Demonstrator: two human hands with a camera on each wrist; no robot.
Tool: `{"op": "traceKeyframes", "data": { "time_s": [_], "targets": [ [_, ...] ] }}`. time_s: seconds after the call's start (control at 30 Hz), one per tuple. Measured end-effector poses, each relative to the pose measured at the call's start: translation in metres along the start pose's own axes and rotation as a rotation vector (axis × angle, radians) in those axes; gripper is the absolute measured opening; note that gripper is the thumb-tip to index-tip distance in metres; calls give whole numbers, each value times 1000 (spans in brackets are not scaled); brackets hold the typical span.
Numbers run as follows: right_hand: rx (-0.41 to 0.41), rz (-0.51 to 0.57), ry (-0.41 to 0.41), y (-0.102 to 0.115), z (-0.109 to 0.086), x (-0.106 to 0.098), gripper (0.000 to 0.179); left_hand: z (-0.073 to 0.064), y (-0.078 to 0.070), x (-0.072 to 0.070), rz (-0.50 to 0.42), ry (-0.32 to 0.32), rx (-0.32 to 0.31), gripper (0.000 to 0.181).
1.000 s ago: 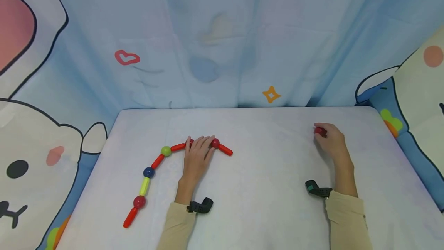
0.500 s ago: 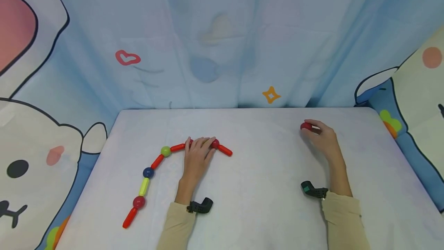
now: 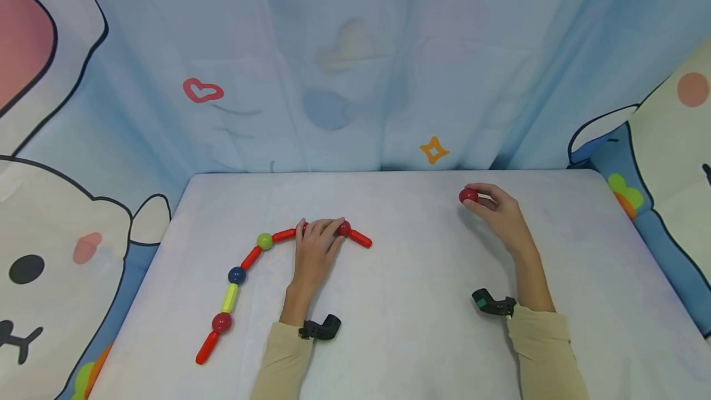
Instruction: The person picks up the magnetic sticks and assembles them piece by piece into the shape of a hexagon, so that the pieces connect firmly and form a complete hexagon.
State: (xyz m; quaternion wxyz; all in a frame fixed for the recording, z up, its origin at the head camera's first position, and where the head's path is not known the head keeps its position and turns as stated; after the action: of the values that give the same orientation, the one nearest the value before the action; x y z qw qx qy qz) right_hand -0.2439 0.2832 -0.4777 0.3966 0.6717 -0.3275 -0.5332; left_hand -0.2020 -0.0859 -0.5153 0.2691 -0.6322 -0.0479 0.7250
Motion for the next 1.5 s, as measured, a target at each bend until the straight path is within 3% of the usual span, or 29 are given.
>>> {"op": "traceKeyframes", "data": {
  "time_s": [0.17,0.6,1.23,1.5],
  "targets": [
    [-34,58,52,9,4,15,53,0,1,1,-5,0,-3,44],
    [-59,43,152,27,7,43,54,1,2,1,-1,12,7,45],
    [-83,130,297,34,13,79,50,1,2,1,-14,1,2,44],
    [-90,-6,334,44,10,109,45,1,4,2,-52,1,-4,45]
  ]
}}
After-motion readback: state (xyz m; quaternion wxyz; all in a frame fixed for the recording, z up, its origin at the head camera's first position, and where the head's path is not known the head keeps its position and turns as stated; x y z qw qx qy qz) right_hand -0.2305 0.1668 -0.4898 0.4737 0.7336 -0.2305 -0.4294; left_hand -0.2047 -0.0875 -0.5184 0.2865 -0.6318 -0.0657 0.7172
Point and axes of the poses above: each hand's wrist, its own z-axis towards the middle knuckle, its own x-axis out of the palm, y = z × x, the point moved 4 cm from there along z, towards the middle knuckle, and after that the axes turned 14 degrees about y, right-handed, at the moved point
